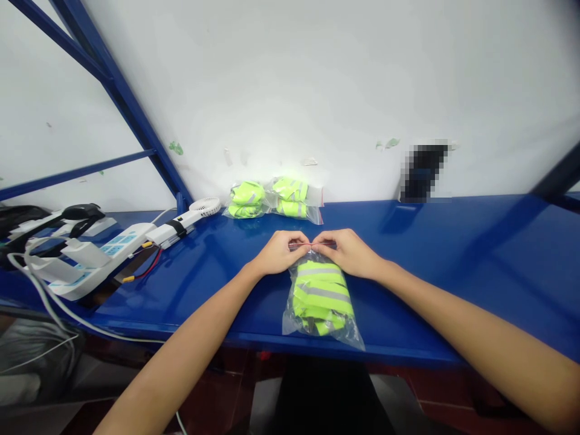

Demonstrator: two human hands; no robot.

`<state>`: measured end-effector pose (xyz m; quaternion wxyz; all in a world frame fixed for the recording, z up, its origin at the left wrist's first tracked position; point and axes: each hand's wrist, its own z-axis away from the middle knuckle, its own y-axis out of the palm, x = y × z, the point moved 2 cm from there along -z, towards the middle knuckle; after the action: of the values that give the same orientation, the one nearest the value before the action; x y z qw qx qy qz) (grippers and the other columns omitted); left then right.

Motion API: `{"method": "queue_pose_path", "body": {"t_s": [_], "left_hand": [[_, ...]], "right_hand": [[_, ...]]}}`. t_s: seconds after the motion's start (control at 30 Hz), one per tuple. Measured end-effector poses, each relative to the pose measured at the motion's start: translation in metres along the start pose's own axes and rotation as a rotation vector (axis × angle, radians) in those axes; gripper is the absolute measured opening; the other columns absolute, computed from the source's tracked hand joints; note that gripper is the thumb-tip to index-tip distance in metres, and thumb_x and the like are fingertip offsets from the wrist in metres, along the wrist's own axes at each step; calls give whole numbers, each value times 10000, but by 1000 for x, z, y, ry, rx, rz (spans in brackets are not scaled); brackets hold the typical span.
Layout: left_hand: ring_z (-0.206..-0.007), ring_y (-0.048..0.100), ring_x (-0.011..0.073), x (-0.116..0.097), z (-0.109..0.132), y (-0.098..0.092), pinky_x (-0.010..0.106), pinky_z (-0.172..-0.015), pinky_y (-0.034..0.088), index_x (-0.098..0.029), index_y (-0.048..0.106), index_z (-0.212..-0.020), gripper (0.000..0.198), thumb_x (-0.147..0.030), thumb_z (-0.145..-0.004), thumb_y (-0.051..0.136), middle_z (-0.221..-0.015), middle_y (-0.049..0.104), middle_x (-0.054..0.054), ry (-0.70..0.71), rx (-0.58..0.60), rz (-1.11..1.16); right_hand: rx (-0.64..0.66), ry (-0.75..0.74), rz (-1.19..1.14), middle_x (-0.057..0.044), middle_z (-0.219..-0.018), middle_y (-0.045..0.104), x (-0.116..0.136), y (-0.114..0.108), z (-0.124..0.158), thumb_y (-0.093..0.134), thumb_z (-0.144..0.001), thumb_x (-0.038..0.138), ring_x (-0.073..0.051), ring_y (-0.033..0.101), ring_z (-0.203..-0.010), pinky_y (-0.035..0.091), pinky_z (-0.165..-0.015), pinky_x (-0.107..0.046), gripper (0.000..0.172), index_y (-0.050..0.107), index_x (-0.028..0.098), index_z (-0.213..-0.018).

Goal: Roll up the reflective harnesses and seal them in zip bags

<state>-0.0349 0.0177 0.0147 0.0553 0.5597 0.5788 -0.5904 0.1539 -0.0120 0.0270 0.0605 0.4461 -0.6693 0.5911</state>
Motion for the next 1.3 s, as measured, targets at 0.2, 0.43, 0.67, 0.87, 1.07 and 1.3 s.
{"method": "queue_pose_path", "body": {"t_s": [0.2, 0.43, 0.67, 0.87, 1.07, 1.3], "left_hand": [[-741, 603, 141, 0, 0, -1, 234, -708, 470, -138, 690, -892, 264, -376, -880, 576, -822, 686, 39, 1, -1, -16], [-732, 603, 139, 0, 0, 0, 234, -698, 471, -135, 688, -882, 244, -360, -866, 594, -809, 684, 39, -2, -1, -4], [-707, 582, 133, -3, 0, 1, 238, -687, 470, -135, 673, -859, 260, -381, -869, 588, -778, 658, 31, 12, 4, -11], [-680, 541, 117, -4, -1, 2, 229, -665, 446, -134, 661, -848, 253, -371, -883, 577, -754, 633, 20, 40, 16, -28], [-664, 549, 123, 1, -2, -4, 233, -637, 419, -140, 676, -846, 298, -421, -885, 583, -743, 659, 22, 11, 95, -48], [-644, 525, 119, 12, -2, -18, 231, -613, 389, -142, 666, -826, 316, -446, -876, 599, -717, 639, 13, -35, 77, -71]], "right_hand": [[-23, -14, 0, -38, -954, 773, -1, 0, -1, 556, -917, 266, -214, 698, -858, 492, -739, -305, 210, 751, 217, -976], [-26, 9, -78, -40, -932, 767, -4, 2, -2, 597, -893, 260, -195, 700, -840, 505, -743, -292, 158, 734, 193, -934], [-12, 26, -51, -29, -913, 755, -7, 6, -3, 594, -890, 275, -191, 685, -823, 490, -730, -296, 143, 715, 202, -911], [16, 43, -7, -26, -872, 736, -9, 5, -5, 577, -876, 290, -185, 652, -775, 450, -691, -291, 155, 706, 206, -892], [151, 15, -76, -7, -715, 658, -19, -5, -10, 577, -847, 312, -142, 554, -649, 406, -609, -261, 186, 682, 169, -789], [218, -26, -142, 7, -679, 581, -37, -20, -11, 574, -864, 391, -118, 471, -617, 355, -585, -253, 266, 667, 158, -779]]}}
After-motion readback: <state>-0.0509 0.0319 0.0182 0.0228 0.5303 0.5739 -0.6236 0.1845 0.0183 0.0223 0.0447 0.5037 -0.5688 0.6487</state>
